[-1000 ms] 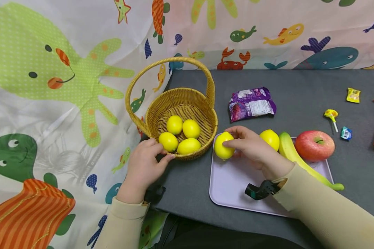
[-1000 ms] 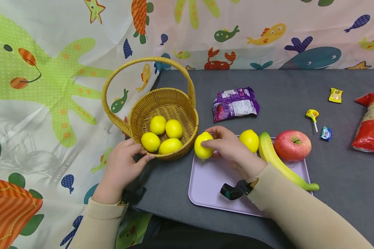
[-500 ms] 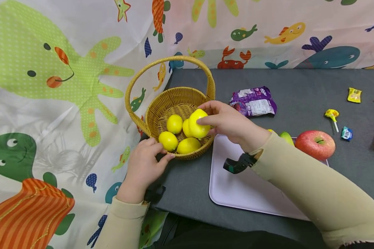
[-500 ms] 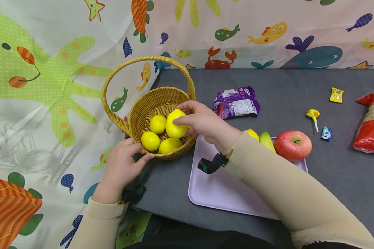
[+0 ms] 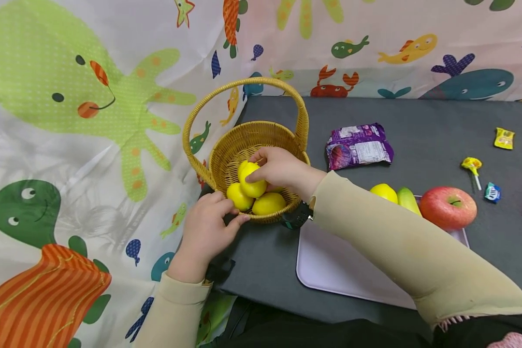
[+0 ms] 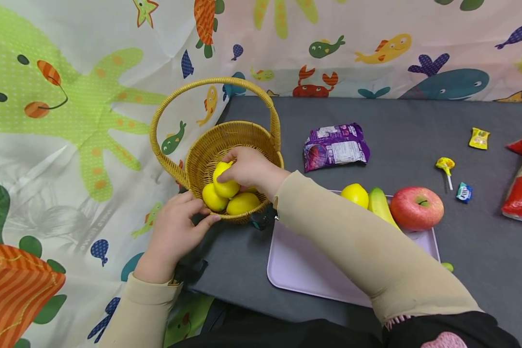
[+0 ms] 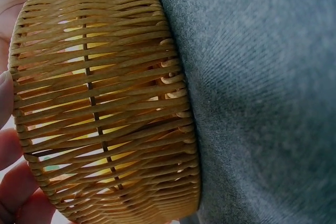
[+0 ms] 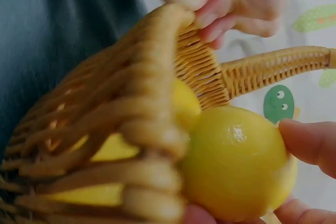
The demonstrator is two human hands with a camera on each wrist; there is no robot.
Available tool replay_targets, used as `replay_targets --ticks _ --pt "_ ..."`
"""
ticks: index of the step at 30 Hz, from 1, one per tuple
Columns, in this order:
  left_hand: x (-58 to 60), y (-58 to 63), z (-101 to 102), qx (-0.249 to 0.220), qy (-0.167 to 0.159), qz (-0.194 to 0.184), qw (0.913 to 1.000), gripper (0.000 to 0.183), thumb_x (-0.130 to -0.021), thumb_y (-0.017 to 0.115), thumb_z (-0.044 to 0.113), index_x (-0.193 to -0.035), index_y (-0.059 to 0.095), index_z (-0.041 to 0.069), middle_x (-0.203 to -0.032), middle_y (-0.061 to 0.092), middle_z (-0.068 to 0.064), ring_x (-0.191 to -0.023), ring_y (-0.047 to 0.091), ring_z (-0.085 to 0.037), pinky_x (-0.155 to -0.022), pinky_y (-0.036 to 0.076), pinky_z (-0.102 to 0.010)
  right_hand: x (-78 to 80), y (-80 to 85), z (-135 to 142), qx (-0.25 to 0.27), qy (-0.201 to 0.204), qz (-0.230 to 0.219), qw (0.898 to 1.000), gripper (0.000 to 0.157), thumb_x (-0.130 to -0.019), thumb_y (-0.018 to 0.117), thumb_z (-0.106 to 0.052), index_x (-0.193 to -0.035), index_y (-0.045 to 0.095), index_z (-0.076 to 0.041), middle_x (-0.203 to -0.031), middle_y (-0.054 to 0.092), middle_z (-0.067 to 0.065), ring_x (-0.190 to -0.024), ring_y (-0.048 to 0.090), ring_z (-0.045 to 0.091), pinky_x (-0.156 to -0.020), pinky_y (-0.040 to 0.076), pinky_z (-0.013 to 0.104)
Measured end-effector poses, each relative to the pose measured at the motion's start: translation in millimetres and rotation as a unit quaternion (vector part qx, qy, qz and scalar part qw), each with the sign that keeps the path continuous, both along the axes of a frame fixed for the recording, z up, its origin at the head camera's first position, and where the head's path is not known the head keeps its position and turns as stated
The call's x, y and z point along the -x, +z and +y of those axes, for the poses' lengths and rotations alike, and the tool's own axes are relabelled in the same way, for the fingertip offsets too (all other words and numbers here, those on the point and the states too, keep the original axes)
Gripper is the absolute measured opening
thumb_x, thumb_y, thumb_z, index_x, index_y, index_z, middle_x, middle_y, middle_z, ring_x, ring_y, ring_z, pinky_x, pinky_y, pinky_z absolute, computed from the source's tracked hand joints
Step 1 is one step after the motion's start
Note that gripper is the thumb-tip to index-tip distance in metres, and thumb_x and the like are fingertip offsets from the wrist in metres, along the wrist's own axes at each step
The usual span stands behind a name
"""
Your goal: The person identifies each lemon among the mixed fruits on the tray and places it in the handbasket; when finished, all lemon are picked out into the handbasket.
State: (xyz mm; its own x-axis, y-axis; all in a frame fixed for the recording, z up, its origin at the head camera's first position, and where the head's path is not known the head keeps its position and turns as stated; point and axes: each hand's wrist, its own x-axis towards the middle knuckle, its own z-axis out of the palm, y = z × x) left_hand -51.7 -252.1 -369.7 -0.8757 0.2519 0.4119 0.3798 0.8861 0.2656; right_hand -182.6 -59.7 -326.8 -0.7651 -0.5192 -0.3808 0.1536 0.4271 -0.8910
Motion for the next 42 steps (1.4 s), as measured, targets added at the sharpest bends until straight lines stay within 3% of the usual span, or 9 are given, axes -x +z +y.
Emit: replay_targets --ticks 7,12,20,24,31,37,42 --pt "3.0 -0.3 2.6 0.001 -0.005 0.004 1.0 0.033 -0.077 0.089 0.038 -0.073 0.065 0.016 -0.072 0.048 0.002 -0.069 0.047 -0.019 -0.065 0.04 -0.033 3.2 -1.3 4.7 -0.053 0.032 0.08 0.995 0.053 -0.088 0.08 -0.028 -0.134 0.057 -0.015 -0.13 0.057 0.009 -0.11 0.06 0.024 -0.087 0.058 0.037" --pt "4.2 -0.5 3.7 0.002 -0.011 0.003 0.9999 0.032 -0.079 0.088 0.037 -0.074 0.065 0.016 -0.072 0.051 -0.001 -0.069 0.048 -0.019 -0.066 0.041 -0.033 7.7 -6.7 8.3 -0.076 0.052 0.146 0.985 0.053 -0.087 0.081 -0.032 -0.133 0.059 -0.016 -0.129 0.06 0.007 -0.112 0.058 0.023 -0.094 0.052 0.039" --pt "4.0 -1.0 2.6 0.002 -0.006 0.0 1.0 0.033 -0.079 0.088 0.038 -0.073 0.065 0.016 -0.071 0.049 0.001 -0.069 0.047 -0.019 -0.067 0.041 -0.033 8.6 -18.5 2.8 -0.139 0.094 0.243 0.955 0.051 -0.089 0.079 -0.028 -0.134 0.06 -0.013 -0.134 0.062 0.005 -0.114 0.056 0.022 -0.101 0.046 0.04" --pt "3.1 -0.7 2.0 0.001 -0.003 0.001 1.0 0.033 -0.078 0.089 0.038 -0.072 0.064 0.016 -0.072 0.046 0.004 -0.069 0.047 -0.019 -0.067 0.04 -0.033 12.5 -25.3 2.3 -0.161 0.104 0.234 0.953 0.052 -0.092 0.076 -0.03 -0.138 0.06 -0.013 -0.137 0.062 0.005 -0.12 0.055 0.022 -0.105 0.043 0.041" --pt "2.0 -1.1 1.2 -0.005 -0.009 0.006 0.9999 0.033 -0.078 0.089 0.037 -0.072 0.064 0.015 -0.072 0.049 0.001 -0.068 0.047 -0.019 -0.068 0.041 -0.033 20.5 -29.3 4.0 -0.159 0.116 0.176 0.965 0.06 -0.095 0.07 -0.04 -0.148 0.053 -0.017 -0.147 0.054 0.004 -0.133 0.047 0.022 -0.113 0.036 0.044" --pt "2.3 -2.7 0.0 -0.002 -0.012 0.013 0.9998 0.033 -0.079 0.088 0.038 -0.073 0.065 0.016 -0.072 0.049 0.002 -0.068 0.047 -0.018 -0.068 0.04 -0.033 14.7 -13.3 17.4 -0.139 0.095 0.152 0.974 0.065 -0.096 0.067 -0.045 -0.153 0.046 -0.02 -0.153 0.048 0.006 -0.142 0.041 0.026 -0.117 0.031 0.048" --pt "1.6 -4.0 -1.6 -0.007 -0.01 0.009 0.9999 0.033 -0.079 0.088 0.038 -0.072 0.064 0.015 -0.071 0.051 -0.001 -0.067 0.046 -0.018 -0.068 0.04 -0.033 6.2 8.8 46.7 -0.057 0.051 0.114 0.991 0.059 -0.097 0.066 -0.044 -0.149 0.05 -0.023 -0.146 0.053 0.006 -0.131 0.05 0.026 -0.108 0.043 0.05"
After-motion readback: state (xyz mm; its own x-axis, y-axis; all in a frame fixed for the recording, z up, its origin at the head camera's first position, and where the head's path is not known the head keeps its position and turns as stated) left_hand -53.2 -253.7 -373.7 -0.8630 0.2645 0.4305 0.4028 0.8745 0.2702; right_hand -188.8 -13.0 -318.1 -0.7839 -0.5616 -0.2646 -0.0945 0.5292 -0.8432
